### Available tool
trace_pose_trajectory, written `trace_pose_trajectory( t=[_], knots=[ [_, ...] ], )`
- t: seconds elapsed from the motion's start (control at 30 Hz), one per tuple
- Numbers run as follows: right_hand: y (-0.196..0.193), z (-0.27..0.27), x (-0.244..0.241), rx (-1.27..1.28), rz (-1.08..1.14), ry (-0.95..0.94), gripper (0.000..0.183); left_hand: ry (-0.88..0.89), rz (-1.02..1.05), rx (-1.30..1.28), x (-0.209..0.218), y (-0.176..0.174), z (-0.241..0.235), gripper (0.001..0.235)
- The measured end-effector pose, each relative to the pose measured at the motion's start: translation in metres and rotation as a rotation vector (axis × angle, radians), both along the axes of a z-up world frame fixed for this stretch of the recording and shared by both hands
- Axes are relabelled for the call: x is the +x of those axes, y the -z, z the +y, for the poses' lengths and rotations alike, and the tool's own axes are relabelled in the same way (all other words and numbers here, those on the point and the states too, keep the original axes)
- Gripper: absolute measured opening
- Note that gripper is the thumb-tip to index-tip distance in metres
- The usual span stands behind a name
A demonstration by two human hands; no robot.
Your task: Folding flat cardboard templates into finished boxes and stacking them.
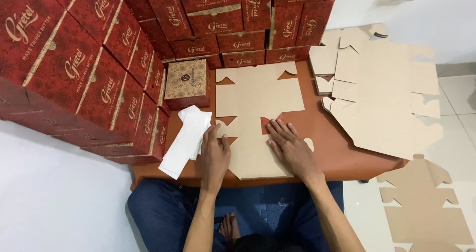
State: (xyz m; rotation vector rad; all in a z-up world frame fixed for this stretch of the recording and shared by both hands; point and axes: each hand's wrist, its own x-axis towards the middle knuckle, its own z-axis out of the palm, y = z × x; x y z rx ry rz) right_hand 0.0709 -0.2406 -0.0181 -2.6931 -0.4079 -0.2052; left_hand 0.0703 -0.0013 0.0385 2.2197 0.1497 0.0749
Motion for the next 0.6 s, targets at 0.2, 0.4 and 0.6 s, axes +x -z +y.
trace_pose_trajectory(
  t=[0.2, 0.4, 0.6],
  knots=[
    [-0.003, 0.0, 0.0, 0.007, 0.013, 0.0, 0.051, -0.062, -0.079, -0.043, 0.014, 0.017, 0.008, 0.047],
    [-0.003, 0.0, 0.001, -0.008, 0.033, 0.002, 0.051, 0.272, 0.012, 0.08, -0.003, -0.027, -0.008, 0.059],
    [-0.008, 0.003, 0.001, -0.02, -0.008, -0.016, 0.047, 0.499, 0.008, 0.255, 0.0, 0.013, -0.025, 0.074]
  ],
)
